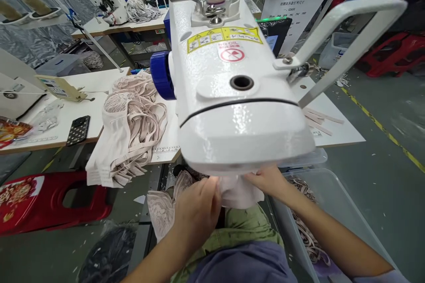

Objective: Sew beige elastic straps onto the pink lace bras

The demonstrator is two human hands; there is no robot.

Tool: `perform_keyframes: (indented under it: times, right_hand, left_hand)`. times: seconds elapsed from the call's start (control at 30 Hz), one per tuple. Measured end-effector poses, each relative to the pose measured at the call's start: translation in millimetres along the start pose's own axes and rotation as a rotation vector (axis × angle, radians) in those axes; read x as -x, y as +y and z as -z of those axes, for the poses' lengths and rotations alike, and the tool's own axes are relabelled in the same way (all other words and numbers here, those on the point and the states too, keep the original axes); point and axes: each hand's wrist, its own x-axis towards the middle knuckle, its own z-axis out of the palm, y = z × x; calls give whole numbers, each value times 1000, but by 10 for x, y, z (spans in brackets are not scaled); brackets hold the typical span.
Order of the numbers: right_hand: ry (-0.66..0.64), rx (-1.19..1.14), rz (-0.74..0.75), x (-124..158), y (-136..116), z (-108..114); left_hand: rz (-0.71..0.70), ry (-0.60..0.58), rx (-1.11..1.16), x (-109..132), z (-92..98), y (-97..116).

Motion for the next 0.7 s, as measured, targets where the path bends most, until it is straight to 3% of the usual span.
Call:
perform_keyframes:
  times: [0.1, 0.17, 0.3, 0.37, 0.43, 0.5, 0.6, 0.7]
  right_hand:
    - [-18, 60, -19, 90, 95, 37]
    - [-77, 57, -12, 196, 46, 61]
    - [-249, -82, -42, 511, -335, 114]
    - [-334, -204, -82, 640, -576, 110]
    - [-392, -335, -151, 696, -760, 39]
    - [-420, -421, -198, 672, -840, -129]
    - [-403, -434, -155, 517, -803, -563]
    - [-359, -505, -90, 293, -767, -1066]
  left_hand:
    - [301, -79, 326, 41, 28, -58]
    - [444, -212, 524, 38, 37, -114]
    - [458, -519, 868, 21, -3, -152]
    - [448, -562, 1085, 55, -12, -114]
    - [514, -497, 1261, 145, 20, -89]
    - [642, -355, 1348, 293, 92, -124]
    - [820, -164, 1377, 569, 248, -291]
    - [902, -50, 1331, 773, 426, -471]
